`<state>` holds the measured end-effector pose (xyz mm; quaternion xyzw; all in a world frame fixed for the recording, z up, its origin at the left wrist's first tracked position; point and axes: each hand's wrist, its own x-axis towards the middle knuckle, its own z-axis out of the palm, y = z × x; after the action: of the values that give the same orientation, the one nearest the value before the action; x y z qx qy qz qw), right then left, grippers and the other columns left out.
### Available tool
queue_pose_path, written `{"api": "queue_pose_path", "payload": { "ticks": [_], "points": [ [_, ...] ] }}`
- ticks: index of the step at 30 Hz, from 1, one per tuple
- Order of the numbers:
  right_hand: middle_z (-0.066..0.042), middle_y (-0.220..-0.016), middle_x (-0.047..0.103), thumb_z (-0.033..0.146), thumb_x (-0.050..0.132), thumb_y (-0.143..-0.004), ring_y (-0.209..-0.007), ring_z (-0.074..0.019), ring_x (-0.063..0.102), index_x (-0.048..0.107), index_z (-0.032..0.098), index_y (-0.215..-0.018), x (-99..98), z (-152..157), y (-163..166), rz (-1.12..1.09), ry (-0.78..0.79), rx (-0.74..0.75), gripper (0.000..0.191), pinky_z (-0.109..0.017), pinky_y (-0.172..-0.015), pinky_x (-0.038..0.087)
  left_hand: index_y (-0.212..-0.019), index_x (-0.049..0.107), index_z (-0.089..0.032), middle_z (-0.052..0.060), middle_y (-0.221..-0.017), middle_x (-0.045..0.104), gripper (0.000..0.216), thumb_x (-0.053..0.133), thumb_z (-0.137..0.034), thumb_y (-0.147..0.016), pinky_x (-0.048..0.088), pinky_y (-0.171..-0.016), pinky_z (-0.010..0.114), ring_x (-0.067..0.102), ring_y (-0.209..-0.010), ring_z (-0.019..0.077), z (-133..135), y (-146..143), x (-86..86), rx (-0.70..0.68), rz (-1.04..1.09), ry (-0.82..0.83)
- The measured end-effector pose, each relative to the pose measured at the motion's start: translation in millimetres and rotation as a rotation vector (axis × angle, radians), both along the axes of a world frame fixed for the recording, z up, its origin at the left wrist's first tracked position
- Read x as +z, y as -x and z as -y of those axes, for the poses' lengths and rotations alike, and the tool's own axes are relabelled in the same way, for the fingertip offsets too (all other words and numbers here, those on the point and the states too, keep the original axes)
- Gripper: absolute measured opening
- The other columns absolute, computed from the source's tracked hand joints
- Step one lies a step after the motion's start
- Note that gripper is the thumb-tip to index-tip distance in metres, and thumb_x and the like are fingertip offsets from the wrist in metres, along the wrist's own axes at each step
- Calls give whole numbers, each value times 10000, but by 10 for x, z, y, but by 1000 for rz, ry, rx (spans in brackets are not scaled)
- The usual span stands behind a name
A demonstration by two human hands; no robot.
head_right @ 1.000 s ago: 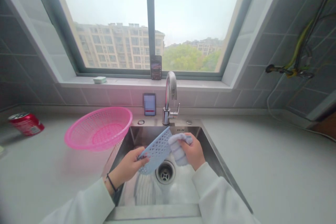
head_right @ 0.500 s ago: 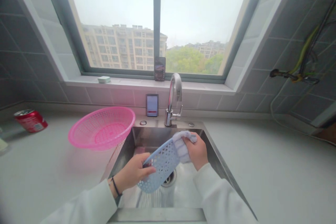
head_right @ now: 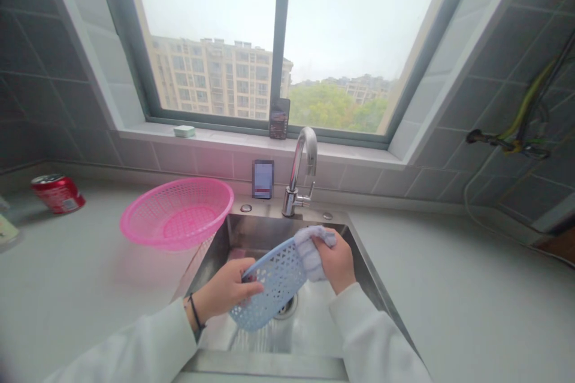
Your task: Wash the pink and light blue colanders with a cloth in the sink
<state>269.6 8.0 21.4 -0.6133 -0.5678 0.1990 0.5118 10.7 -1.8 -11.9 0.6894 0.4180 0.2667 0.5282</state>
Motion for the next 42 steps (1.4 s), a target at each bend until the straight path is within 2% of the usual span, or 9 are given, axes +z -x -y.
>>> {"api": "queue_pose_path", "payload": {
  "ticks": [3,10,17,20,26,30,33,36,42],
  "points": [
    [-99,-835,718,521,603,-782,-800,-299,666,647,195,-902,-1,20,4,-1,-1,-12,350,-423,-754,528,-699,446,-198,-57,-596,483,241,651,-321,-726,354,-470,216,504,-499,116,7,-14,-24,7,5,-25],
    [-48,-754,687,518,611,-799,-678,-224,625,652,210,-860,-25,273,466,111,-2,368,317,-328,-643,495,-710,474,-191,-54,-587,495,167,611,-284,-737,339,-466,207,507,-512,116,-17,-36,-58,27,-59,-60],
    [-96,-893,729,569,623,-787,-871,-304,669,660,195,-922,-106,-76,-132,0,45,-47,399,-414,-800,509,-737,481,-187,-55,-627,484,222,653,-322,-696,404,-455,220,518,-511,120,25,36,61,-2,78,71],
    [-98,-881,723,565,633,-767,-869,-314,667,652,189,-917,-150,-150,-273,-52,77,-90,405,-431,-789,511,-744,483,-182,-56,-638,478,255,671,-345,-689,418,-468,223,507,-511,111,32,64,56,-10,125,71],
    [-74,-786,698,514,661,-726,-750,-278,642,653,184,-870,-71,-40,4,-52,25,77,360,-395,-713,493,-717,468,-185,-51,-617,472,204,629,-310,-712,351,-490,218,472,-533,113,32,29,15,-16,-5,-20],
    [-22,-694,642,502,696,-735,-623,-201,573,629,193,-819,-76,123,340,-110,-6,351,327,-313,-593,447,-686,482,-177,-30,-647,517,180,615,-287,-737,322,-564,229,467,-628,126,-3,3,-3,-9,-131,-195],
    [-10,-698,636,482,715,-748,-612,-176,553,636,194,-813,-114,179,466,-128,-13,492,305,-283,-571,428,-708,504,-178,-29,-652,519,164,602,-302,-752,314,-554,222,464,-640,132,-29,9,-6,-30,-130,-214],
    [-26,-727,670,496,724,-747,-670,-196,599,649,189,-805,-131,102,371,-165,-20,385,321,-296,-632,463,-713,498,-182,-40,-632,496,161,604,-300,-745,312,-526,211,458,-603,123,-34,32,2,-28,-104,-182],
    [-90,-837,734,597,707,-695,-836,-297,670,685,176,-859,-228,-197,-134,-138,33,-57,453,-392,-762,507,-716,503,-175,-45,-617,485,264,644,-397,-739,361,-489,216,480,-513,111,-6,128,40,-47,2,-79]
  ]
}}
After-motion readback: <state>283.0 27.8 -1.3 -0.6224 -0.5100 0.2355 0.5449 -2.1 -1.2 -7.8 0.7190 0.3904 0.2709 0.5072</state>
